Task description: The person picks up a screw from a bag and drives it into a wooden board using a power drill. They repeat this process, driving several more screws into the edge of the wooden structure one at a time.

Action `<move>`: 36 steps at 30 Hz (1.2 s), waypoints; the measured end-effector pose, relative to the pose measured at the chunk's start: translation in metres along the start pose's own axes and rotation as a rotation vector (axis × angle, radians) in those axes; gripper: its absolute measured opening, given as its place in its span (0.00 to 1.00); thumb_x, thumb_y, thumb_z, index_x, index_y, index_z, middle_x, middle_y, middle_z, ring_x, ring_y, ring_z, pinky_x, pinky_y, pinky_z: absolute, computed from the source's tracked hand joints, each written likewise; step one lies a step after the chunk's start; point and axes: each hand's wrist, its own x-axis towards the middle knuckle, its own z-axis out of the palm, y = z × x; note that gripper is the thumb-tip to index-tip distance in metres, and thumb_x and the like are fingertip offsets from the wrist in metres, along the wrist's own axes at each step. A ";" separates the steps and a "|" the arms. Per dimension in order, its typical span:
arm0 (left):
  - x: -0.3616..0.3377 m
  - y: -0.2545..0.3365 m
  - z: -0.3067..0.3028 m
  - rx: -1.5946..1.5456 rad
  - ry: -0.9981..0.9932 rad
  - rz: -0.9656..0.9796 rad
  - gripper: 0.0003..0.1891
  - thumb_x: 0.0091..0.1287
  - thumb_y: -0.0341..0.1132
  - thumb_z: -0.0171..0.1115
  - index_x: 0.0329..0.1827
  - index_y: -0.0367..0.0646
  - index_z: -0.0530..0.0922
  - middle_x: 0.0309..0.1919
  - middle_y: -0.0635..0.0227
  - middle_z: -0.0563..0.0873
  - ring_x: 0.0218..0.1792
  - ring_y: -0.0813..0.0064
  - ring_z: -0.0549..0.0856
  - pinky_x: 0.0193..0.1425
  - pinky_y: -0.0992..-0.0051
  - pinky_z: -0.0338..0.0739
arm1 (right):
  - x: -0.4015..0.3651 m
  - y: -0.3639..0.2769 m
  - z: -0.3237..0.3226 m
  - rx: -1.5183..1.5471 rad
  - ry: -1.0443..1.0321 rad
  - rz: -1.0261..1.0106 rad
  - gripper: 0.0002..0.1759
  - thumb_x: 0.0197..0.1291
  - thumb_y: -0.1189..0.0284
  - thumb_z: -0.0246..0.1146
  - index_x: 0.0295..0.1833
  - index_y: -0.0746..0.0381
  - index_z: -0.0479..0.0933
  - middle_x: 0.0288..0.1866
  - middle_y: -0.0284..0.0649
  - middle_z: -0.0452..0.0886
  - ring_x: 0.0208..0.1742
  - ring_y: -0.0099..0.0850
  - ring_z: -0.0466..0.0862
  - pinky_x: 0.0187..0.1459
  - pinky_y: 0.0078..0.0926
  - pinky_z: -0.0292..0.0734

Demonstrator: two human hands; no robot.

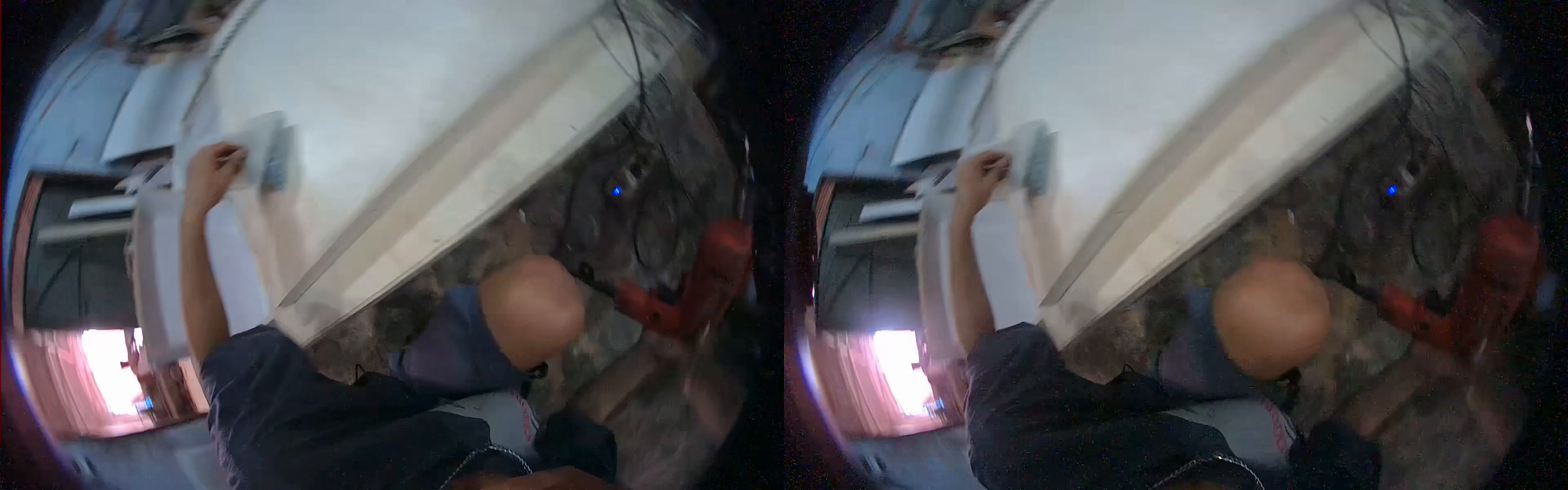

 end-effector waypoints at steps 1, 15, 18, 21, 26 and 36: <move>0.018 -0.044 0.006 0.016 0.050 0.077 0.09 0.59 0.29 0.57 0.39 0.33 0.79 0.33 0.57 0.85 0.36 0.69 0.84 0.41 0.72 0.76 | 0.001 0.000 -0.008 0.017 -0.043 -0.002 0.34 0.58 0.53 0.53 0.64 0.64 0.59 0.60 0.50 0.66 0.57 0.37 0.72 0.57 0.36 0.72; 0.035 -0.078 0.021 -0.007 0.041 0.353 0.14 0.57 0.30 0.54 0.43 0.31 0.78 0.32 0.62 0.83 0.32 0.77 0.79 0.38 0.77 0.73 | 0.008 0.005 0.043 0.397 -0.436 0.191 0.28 0.62 0.62 0.46 0.65 0.66 0.57 0.62 0.50 0.66 0.58 0.45 0.72 0.59 0.46 0.70; 0.020 -0.051 0.019 0.012 0.112 0.393 0.14 0.54 0.30 0.56 0.42 0.32 0.78 0.29 0.61 0.83 0.30 0.74 0.81 0.37 0.74 0.73 | 0.030 0.014 0.014 0.273 -0.126 0.044 0.28 0.61 0.62 0.47 0.64 0.65 0.58 0.62 0.51 0.66 0.58 0.45 0.72 0.59 0.48 0.69; 0.018 -0.036 0.022 0.201 0.059 0.301 0.14 0.53 0.31 0.56 0.41 0.34 0.79 0.28 0.59 0.84 0.29 0.70 0.82 0.37 0.73 0.74 | 0.031 0.002 0.038 0.565 -0.656 0.182 0.29 0.58 0.63 0.50 0.63 0.64 0.60 0.60 0.50 0.67 0.57 0.44 0.72 0.60 0.45 0.68; 0.050 -0.080 0.022 0.214 0.040 0.087 0.13 0.53 0.31 0.56 0.40 0.36 0.80 0.29 0.57 0.84 0.31 0.68 0.83 0.38 0.72 0.74 | 0.056 0.002 0.016 0.204 -0.231 0.026 0.30 0.55 0.63 0.52 0.62 0.64 0.62 0.58 0.49 0.68 0.56 0.43 0.73 0.59 0.45 0.69; 0.033 -0.027 0.032 0.554 0.163 0.098 0.18 0.57 0.36 0.54 0.50 0.40 0.76 0.42 0.49 0.80 0.47 0.50 0.78 0.49 0.62 0.71 | 0.107 -0.008 0.004 0.264 -0.161 0.098 0.29 0.50 0.65 0.56 0.59 0.64 0.65 0.56 0.46 0.70 0.54 0.41 0.74 0.59 0.43 0.68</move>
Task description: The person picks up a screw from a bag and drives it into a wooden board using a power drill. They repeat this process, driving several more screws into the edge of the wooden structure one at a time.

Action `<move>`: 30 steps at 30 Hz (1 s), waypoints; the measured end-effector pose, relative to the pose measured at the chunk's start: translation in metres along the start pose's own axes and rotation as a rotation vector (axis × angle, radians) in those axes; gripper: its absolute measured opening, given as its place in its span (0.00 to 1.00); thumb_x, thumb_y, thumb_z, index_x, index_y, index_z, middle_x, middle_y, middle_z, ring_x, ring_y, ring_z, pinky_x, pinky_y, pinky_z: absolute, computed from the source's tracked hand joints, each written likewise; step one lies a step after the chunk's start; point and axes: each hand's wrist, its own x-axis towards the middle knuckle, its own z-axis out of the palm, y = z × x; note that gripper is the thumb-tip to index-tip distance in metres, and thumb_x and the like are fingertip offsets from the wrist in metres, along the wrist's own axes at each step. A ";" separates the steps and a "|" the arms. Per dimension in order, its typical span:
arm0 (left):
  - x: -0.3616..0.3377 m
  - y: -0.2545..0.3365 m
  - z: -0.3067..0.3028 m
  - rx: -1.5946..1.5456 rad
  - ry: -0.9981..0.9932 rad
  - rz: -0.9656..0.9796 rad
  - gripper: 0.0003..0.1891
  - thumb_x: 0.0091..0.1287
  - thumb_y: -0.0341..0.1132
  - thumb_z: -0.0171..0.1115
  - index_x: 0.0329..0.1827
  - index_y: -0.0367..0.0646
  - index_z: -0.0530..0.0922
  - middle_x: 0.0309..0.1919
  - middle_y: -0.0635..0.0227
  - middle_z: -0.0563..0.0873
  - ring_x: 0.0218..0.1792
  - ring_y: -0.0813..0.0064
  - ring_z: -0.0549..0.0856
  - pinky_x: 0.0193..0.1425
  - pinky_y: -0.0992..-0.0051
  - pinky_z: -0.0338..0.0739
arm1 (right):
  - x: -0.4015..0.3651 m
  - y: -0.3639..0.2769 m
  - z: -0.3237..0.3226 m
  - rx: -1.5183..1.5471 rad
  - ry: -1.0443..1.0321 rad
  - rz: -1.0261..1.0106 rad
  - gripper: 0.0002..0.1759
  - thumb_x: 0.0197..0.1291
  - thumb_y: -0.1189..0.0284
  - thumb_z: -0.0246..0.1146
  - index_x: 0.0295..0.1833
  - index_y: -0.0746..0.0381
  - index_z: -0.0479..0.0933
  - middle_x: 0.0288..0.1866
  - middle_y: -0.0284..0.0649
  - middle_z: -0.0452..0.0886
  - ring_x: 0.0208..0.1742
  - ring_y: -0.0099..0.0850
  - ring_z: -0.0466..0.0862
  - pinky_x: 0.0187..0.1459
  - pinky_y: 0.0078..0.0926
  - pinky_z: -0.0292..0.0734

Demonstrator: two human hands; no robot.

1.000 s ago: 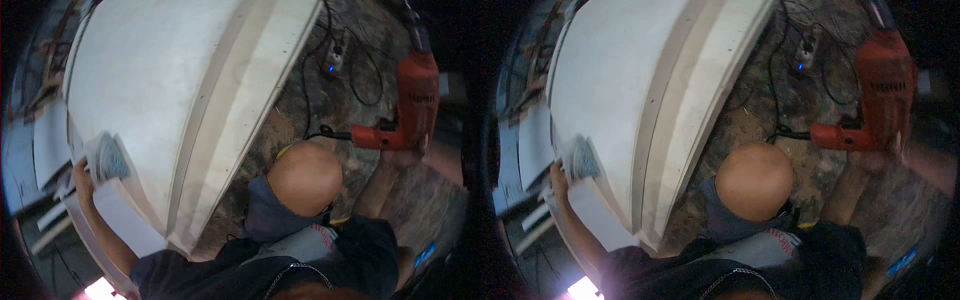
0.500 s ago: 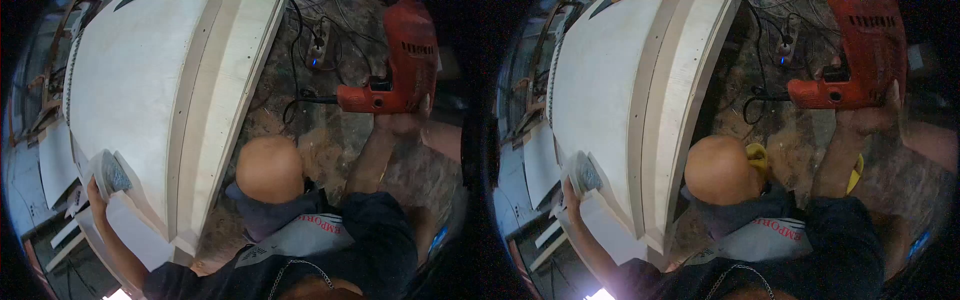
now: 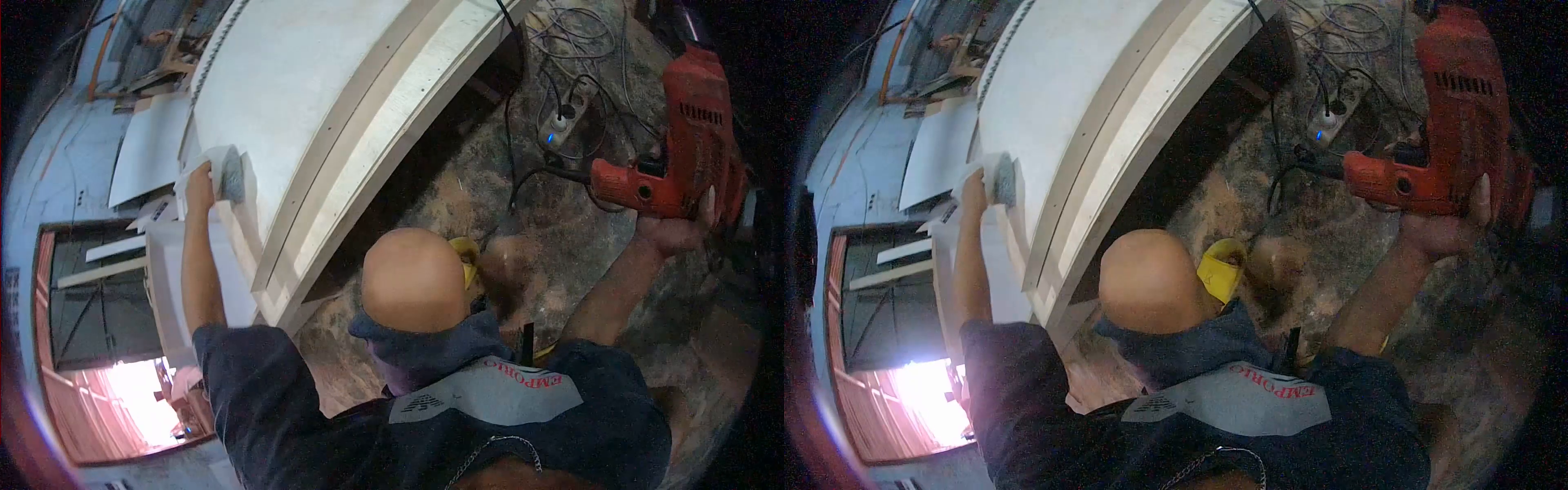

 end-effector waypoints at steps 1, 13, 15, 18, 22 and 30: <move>0.002 0.007 -0.003 0.022 -0.036 -0.041 0.18 0.57 0.37 0.55 0.50 0.40 0.75 0.43 0.49 0.80 0.47 0.50 0.78 0.49 0.62 0.71 | 0.001 -0.002 0.005 -0.029 0.080 -0.005 0.29 0.50 0.65 0.56 0.59 0.64 0.65 0.57 0.46 0.70 0.54 0.42 0.74 0.59 0.43 0.68; 0.016 -0.045 0.052 -0.137 0.055 -0.083 0.17 0.59 0.41 0.56 0.44 0.38 0.79 0.41 0.50 0.82 0.46 0.59 0.81 0.48 0.65 0.73 | -0.002 0.010 0.005 -0.202 0.092 0.058 0.32 0.51 0.61 0.56 0.61 0.65 0.61 0.58 0.48 0.67 0.57 0.46 0.70 0.56 0.48 0.70; 0.014 -0.030 0.033 -0.154 -0.159 -0.083 0.16 0.58 0.40 0.57 0.43 0.38 0.79 0.40 0.51 0.82 0.45 0.59 0.81 0.47 0.65 0.73 | -0.013 0.010 -0.003 -0.270 0.065 0.040 0.34 0.51 0.61 0.56 0.63 0.65 0.59 0.58 0.48 0.67 0.58 0.45 0.70 0.55 0.46 0.72; 0.011 -0.036 0.027 -0.160 -0.177 -0.050 0.16 0.58 0.40 0.58 0.42 0.38 0.79 0.39 0.51 0.83 0.43 0.60 0.82 0.46 0.66 0.73 | -0.035 0.012 -0.006 0.125 -0.383 0.072 0.35 0.51 0.59 0.57 0.62 0.65 0.60 0.57 0.48 0.67 0.55 0.44 0.72 0.53 0.45 0.72; 0.015 -0.051 0.029 -0.195 -0.132 -0.035 0.15 0.56 0.40 0.59 0.41 0.38 0.79 0.37 0.52 0.83 0.41 0.61 0.82 0.44 0.66 0.74 | -0.012 0.028 -0.023 -0.010 -0.203 0.132 0.32 0.53 0.60 0.56 0.61 0.65 0.60 0.54 0.48 0.70 0.51 0.43 0.75 0.48 0.45 0.77; 0.016 -0.041 0.013 -0.160 -0.056 -0.072 0.14 0.54 0.39 0.62 0.38 0.38 0.80 0.33 0.54 0.84 0.37 0.62 0.83 0.42 0.68 0.74 | -0.016 0.018 -0.013 0.028 -0.141 0.161 0.28 0.55 0.65 0.55 0.59 0.68 0.62 0.50 0.50 0.74 0.43 0.46 0.79 0.42 0.46 0.79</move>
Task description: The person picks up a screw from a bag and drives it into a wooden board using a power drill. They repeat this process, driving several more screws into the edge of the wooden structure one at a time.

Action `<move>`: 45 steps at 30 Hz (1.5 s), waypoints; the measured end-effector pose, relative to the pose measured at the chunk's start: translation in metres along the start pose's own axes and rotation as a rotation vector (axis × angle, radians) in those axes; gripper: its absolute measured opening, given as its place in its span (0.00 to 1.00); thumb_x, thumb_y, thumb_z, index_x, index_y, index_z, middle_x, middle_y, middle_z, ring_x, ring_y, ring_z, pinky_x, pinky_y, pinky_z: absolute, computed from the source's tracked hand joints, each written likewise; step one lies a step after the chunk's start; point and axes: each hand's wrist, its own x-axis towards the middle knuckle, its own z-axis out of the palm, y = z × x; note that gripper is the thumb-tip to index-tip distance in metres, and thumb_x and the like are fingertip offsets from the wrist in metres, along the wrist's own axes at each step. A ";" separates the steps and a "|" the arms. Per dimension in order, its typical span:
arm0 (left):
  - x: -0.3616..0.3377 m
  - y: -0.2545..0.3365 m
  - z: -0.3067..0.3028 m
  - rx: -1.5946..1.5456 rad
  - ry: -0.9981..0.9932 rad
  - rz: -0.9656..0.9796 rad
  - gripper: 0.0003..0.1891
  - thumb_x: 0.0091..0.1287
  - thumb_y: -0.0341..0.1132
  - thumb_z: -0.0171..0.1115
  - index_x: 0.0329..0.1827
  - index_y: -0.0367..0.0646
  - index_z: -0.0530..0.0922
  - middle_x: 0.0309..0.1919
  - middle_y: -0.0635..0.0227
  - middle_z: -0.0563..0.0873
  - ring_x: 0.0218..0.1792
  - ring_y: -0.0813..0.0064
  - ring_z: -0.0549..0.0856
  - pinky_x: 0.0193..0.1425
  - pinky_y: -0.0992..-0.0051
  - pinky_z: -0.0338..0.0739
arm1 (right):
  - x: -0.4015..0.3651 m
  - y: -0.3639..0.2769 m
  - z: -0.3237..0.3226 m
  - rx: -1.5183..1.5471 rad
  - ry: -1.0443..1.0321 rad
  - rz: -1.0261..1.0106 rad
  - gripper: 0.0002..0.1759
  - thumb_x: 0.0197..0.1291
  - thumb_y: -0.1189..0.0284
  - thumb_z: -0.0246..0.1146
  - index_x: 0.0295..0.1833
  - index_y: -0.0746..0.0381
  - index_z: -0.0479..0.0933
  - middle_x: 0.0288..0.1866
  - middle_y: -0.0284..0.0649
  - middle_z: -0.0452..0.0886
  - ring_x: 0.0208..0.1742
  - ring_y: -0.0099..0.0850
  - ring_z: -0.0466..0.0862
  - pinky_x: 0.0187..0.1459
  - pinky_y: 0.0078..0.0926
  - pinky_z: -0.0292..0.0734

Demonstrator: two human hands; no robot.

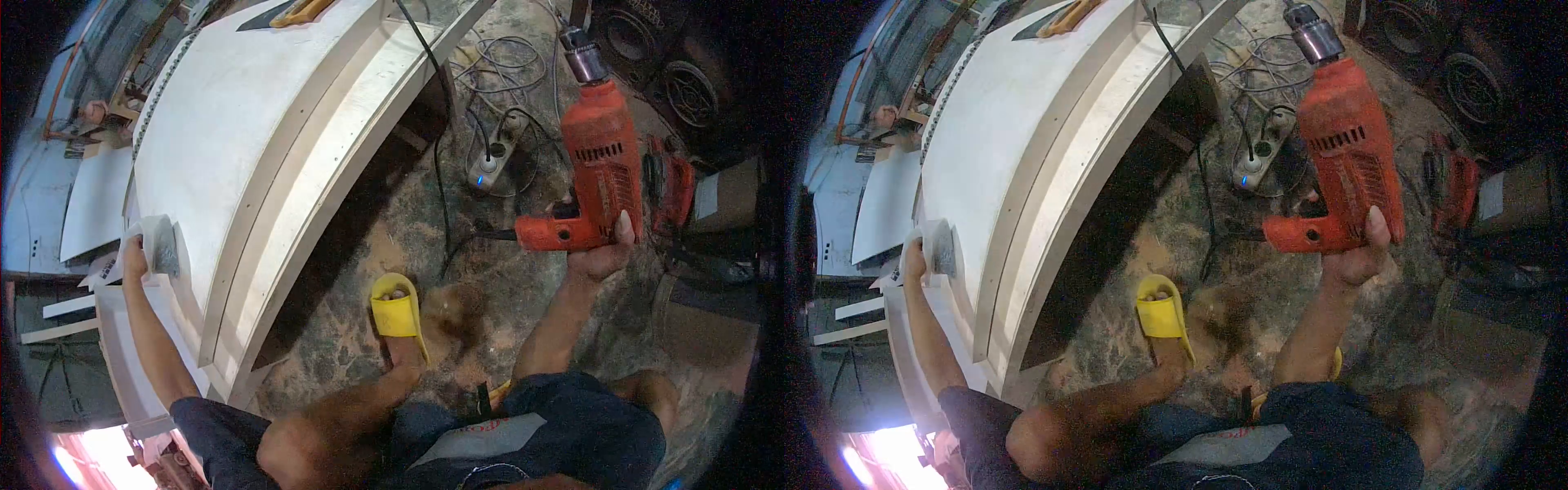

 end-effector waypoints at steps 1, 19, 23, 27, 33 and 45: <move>-0.003 0.001 -0.005 0.023 0.030 -0.001 0.14 0.54 0.39 0.62 0.37 0.38 0.80 0.32 0.55 0.84 0.37 0.63 0.83 0.41 0.68 0.75 | 0.001 -0.001 -0.005 0.002 0.003 0.004 0.28 0.55 0.65 0.55 0.59 0.68 0.62 0.50 0.50 0.74 0.43 0.46 0.79 0.42 0.46 0.79; -0.080 0.130 -0.067 0.065 0.582 -0.098 0.08 0.64 0.31 0.55 0.41 0.38 0.80 0.34 0.60 0.84 0.33 0.69 0.82 0.38 0.73 0.74 | 0.013 -0.008 -0.057 -0.102 0.003 0.116 0.29 0.52 0.67 0.58 0.60 0.65 0.63 0.53 0.48 0.71 0.51 0.44 0.76 0.50 0.47 0.75; -0.138 0.257 -0.046 -0.810 0.775 -0.192 0.08 0.63 0.29 0.58 0.42 0.35 0.79 0.33 0.67 0.82 0.30 0.80 0.77 0.34 0.79 0.73 | 0.008 -0.009 -0.091 -0.071 -0.152 0.237 0.32 0.50 0.63 0.58 0.61 0.64 0.63 0.55 0.49 0.70 0.54 0.45 0.73 0.56 0.53 0.71; -0.145 0.394 -0.011 -1.575 0.394 -0.107 0.06 0.61 0.27 0.60 0.39 0.34 0.77 0.30 0.65 0.81 0.30 0.78 0.79 0.34 0.79 0.77 | -0.012 0.002 -0.052 0.060 -0.402 0.462 0.35 0.46 0.63 0.61 0.61 0.65 0.62 0.57 0.50 0.69 0.54 0.45 0.74 0.54 0.51 0.70; -0.132 0.440 -0.003 -1.919 0.162 0.049 0.10 0.63 0.31 0.60 0.39 0.31 0.75 0.30 0.63 0.79 0.31 0.78 0.78 0.35 0.79 0.74 | -0.031 0.020 -0.035 -0.172 -0.548 0.589 0.48 0.32 0.59 0.68 0.61 0.71 0.60 0.58 0.54 0.69 0.58 0.44 0.72 0.60 0.42 0.65; -0.125 0.457 -0.009 -1.961 0.108 0.174 0.09 0.63 0.30 0.59 0.40 0.31 0.75 0.32 0.64 0.79 0.31 0.79 0.78 0.37 0.80 0.74 | -0.040 0.024 -0.007 -0.207 -0.413 0.501 0.48 0.28 0.58 0.69 0.59 0.71 0.64 0.56 0.51 0.71 0.57 0.41 0.73 0.59 0.39 0.67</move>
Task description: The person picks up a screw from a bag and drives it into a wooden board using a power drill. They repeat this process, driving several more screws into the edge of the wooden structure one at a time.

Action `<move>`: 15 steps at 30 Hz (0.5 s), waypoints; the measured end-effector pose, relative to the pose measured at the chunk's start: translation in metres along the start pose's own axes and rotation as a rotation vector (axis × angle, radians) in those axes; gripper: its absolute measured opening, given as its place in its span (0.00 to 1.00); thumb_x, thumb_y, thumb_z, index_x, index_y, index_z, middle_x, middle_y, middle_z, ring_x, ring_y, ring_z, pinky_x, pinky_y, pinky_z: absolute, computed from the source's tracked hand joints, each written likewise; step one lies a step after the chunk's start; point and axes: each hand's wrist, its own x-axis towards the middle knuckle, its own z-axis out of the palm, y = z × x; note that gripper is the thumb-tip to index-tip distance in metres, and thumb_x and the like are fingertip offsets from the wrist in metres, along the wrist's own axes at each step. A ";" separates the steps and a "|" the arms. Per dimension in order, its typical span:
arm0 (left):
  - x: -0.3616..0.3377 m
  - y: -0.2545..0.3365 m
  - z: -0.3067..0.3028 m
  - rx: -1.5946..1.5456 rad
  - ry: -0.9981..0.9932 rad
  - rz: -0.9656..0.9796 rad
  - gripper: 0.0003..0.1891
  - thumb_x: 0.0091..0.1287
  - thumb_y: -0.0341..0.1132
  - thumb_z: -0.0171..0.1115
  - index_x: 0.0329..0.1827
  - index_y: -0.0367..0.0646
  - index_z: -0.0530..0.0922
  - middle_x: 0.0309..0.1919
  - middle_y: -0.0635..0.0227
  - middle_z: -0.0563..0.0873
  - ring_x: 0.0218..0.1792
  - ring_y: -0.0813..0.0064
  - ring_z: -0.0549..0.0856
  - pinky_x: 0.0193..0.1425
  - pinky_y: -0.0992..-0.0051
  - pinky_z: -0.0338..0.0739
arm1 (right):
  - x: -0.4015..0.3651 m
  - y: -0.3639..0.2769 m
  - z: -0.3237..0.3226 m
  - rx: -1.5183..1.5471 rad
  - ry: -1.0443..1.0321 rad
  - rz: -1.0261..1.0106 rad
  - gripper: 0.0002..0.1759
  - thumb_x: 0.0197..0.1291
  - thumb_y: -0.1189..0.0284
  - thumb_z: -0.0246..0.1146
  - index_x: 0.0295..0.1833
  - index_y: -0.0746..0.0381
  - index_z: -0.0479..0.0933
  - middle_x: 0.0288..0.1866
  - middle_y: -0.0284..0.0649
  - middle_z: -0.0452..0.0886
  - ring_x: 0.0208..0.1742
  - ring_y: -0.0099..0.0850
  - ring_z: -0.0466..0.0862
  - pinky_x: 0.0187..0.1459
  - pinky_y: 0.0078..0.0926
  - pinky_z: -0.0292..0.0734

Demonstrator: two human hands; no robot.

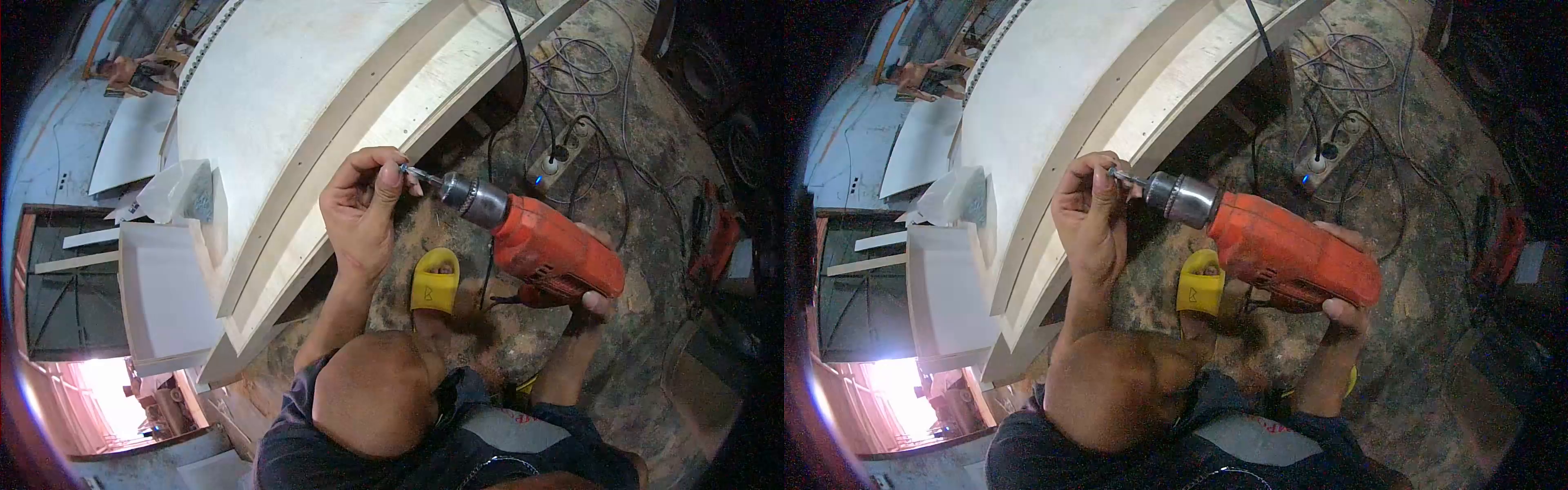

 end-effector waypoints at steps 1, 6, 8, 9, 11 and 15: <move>0.000 0.000 0.000 -0.001 0.000 -0.002 0.09 0.63 0.30 0.59 0.40 0.31 0.75 0.32 0.64 0.79 0.31 0.79 0.78 0.37 0.80 0.74 | 0.000 0.002 -0.002 -0.029 -0.007 -0.003 0.47 0.28 0.58 0.69 0.58 0.71 0.65 0.56 0.51 0.71 0.57 0.41 0.73 0.59 0.39 0.67; 0.001 0.002 -0.006 0.117 0.006 0.050 0.07 0.63 0.29 0.59 0.39 0.32 0.76 0.33 0.65 0.79 0.30 0.80 0.77 0.37 0.81 0.73 | 0.002 -0.007 0.014 -0.037 0.008 0.031 0.47 0.27 0.60 0.68 0.58 0.70 0.65 0.55 0.49 0.72 0.56 0.40 0.74 0.59 0.37 0.67; 0.001 0.005 -0.007 0.182 0.001 0.103 0.07 0.63 0.28 0.59 0.38 0.32 0.76 0.33 0.65 0.79 0.31 0.80 0.77 0.37 0.82 0.73 | 0.003 -0.007 0.013 -0.059 -0.003 0.041 0.47 0.27 0.60 0.68 0.58 0.70 0.65 0.55 0.49 0.72 0.56 0.40 0.74 0.59 0.36 0.67; 0.002 0.008 -0.006 0.248 -0.006 0.155 0.06 0.62 0.28 0.59 0.38 0.33 0.76 0.33 0.65 0.79 0.31 0.81 0.77 0.37 0.82 0.73 | 0.003 -0.004 0.011 -0.048 -0.021 0.041 0.46 0.27 0.60 0.68 0.58 0.70 0.65 0.55 0.49 0.73 0.56 0.40 0.74 0.59 0.35 0.67; 0.003 0.012 -0.006 0.291 -0.006 0.144 0.06 0.62 0.28 0.60 0.37 0.33 0.77 0.33 0.66 0.79 0.31 0.81 0.77 0.37 0.82 0.73 | 0.003 -0.003 0.012 -0.035 -0.043 0.044 0.46 0.27 0.60 0.68 0.58 0.70 0.65 0.54 0.49 0.73 0.56 0.40 0.74 0.59 0.35 0.67; 0.006 0.014 -0.013 0.237 -0.052 0.010 0.07 0.61 0.28 0.61 0.36 0.33 0.77 0.33 0.66 0.79 0.32 0.81 0.77 0.37 0.82 0.73 | 0.001 -0.001 0.015 -0.009 0.001 0.106 0.46 0.27 0.60 0.68 0.58 0.69 0.66 0.54 0.49 0.73 0.56 0.39 0.74 0.59 0.36 0.67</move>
